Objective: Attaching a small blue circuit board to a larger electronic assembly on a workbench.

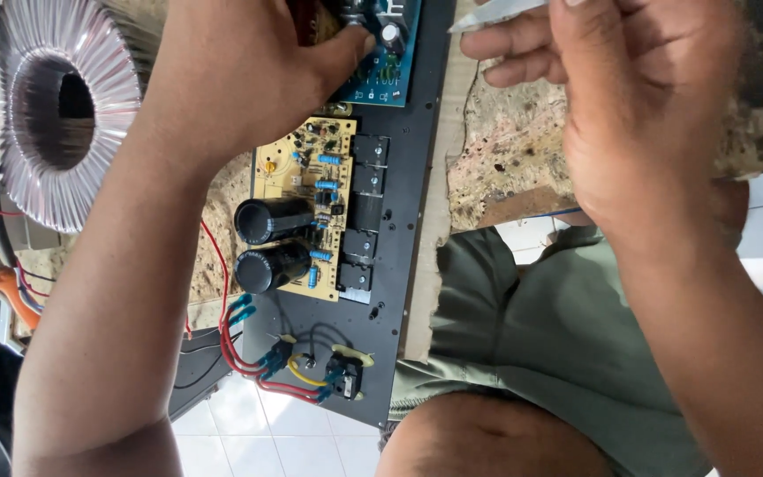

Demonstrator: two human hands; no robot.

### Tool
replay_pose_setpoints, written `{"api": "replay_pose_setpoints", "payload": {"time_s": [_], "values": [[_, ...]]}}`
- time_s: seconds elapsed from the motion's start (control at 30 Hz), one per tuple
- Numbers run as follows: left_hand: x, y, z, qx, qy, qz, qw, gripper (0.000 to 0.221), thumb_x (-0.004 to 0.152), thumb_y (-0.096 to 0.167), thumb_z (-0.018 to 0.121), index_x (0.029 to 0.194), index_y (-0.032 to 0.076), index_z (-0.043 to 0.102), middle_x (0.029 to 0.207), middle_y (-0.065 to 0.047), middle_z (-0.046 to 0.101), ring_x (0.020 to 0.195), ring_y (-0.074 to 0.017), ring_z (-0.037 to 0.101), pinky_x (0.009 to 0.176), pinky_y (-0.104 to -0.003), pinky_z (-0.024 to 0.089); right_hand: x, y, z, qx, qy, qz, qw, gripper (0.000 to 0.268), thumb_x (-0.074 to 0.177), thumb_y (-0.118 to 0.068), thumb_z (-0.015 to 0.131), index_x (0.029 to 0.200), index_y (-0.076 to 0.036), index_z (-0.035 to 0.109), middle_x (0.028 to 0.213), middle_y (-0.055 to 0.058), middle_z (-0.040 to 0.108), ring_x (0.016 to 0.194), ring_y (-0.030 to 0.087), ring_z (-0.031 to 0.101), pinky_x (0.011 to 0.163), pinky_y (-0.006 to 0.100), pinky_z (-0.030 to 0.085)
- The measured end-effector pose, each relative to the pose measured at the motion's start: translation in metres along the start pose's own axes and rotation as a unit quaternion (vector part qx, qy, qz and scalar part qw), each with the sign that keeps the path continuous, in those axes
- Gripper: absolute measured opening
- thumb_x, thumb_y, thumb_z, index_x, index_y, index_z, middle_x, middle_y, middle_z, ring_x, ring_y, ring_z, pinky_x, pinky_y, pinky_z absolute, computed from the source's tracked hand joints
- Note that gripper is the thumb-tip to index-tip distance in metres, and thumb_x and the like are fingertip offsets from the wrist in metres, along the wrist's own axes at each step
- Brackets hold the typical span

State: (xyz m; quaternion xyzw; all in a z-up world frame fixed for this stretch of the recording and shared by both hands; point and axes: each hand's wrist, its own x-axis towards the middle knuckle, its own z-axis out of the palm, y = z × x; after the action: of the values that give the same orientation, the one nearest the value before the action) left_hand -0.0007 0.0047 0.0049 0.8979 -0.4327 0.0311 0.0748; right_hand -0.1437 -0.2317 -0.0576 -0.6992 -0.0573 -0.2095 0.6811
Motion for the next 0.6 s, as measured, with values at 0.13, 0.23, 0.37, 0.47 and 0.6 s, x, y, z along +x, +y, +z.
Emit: {"api": "replay_pose_setpoints", "payload": {"time_s": [0.13, 0.23, 0.37, 0.47, 0.6], "values": [[0.002, 0.003, -0.004, -0.02, -0.026, -0.017, 0.999, 0.047, 0.106, 0.026, 0.089, 0.087, 0.006, 0.05, 0.075, -0.006, 0.052, 0.069, -0.0247, 0.047, 0.063, -0.046, 0.035, 0.005, -0.004, 0.0, -0.018, -0.043, -0.006, 0.999, 0.032, 0.128, -0.019, 0.039, 0.14, 0.009, 0.047, 0.119, 0.029, 0.067, 0.119, 0.043, 0.081, 0.091, 0.039, 0.068], [0.001, 0.003, -0.005, -0.02, -0.022, -0.004, 1.0, 0.047, 0.105, 0.025, 0.091, 0.091, 0.006, 0.051, 0.078, -0.007, 0.05, 0.074, -0.0242, 0.045, 0.065, -0.046, 0.034, 0.003, -0.003, -0.004, -0.034, -0.067, -0.027, 0.997, 0.032, 0.128, -0.014, 0.039, 0.148, 0.01, 0.043, 0.121, 0.032, 0.066, 0.118, 0.046, 0.081, 0.092, 0.044, 0.071], [0.004, 0.004, -0.008, -0.028, 0.001, 0.058, 0.998, 0.029, 0.104, 0.02, 0.09, 0.104, 0.003, 0.066, 0.088, -0.01, 0.06, 0.079, -0.027, 0.052, 0.067, -0.044, 0.037, 0.005, -0.007, -0.003, -0.033, -0.064, -0.032, 0.997, 0.032, 0.126, -0.009, 0.041, 0.147, 0.015, 0.045, 0.116, 0.036, 0.069, 0.113, 0.044, 0.08, 0.09, 0.044, 0.073], [0.005, 0.007, -0.011, -0.075, -0.006, 0.06, 0.995, 0.022, 0.103, 0.013, 0.087, 0.103, 0.001, 0.069, 0.092, -0.007, 0.06, 0.085, -0.0235, 0.052, 0.071, -0.042, 0.037, 0.005, -0.009, 0.001, -0.03, -0.044, -0.011, 0.999, 0.012, 0.12, 0.013, 0.052, 0.12, 0.023, 0.059, 0.106, 0.033, 0.07, 0.105, 0.041, 0.08, 0.089, 0.043, 0.073], [0.005, 0.006, -0.01, -0.067, -0.013, 0.042, 0.997, 0.03, 0.104, 0.014, 0.089, 0.097, 0.002, 0.062, 0.087, -0.007, 0.052, 0.082, -0.0228, 0.046, 0.071, -0.042, 0.034, 0.006, -0.01, -0.001, -0.009, -0.046, -0.005, 0.999, 0.003, 0.117, 0.02, 0.056, 0.117, 0.023, 0.055, 0.108, 0.037, 0.069, 0.105, 0.043, 0.079, 0.091, 0.043, 0.073]]}}
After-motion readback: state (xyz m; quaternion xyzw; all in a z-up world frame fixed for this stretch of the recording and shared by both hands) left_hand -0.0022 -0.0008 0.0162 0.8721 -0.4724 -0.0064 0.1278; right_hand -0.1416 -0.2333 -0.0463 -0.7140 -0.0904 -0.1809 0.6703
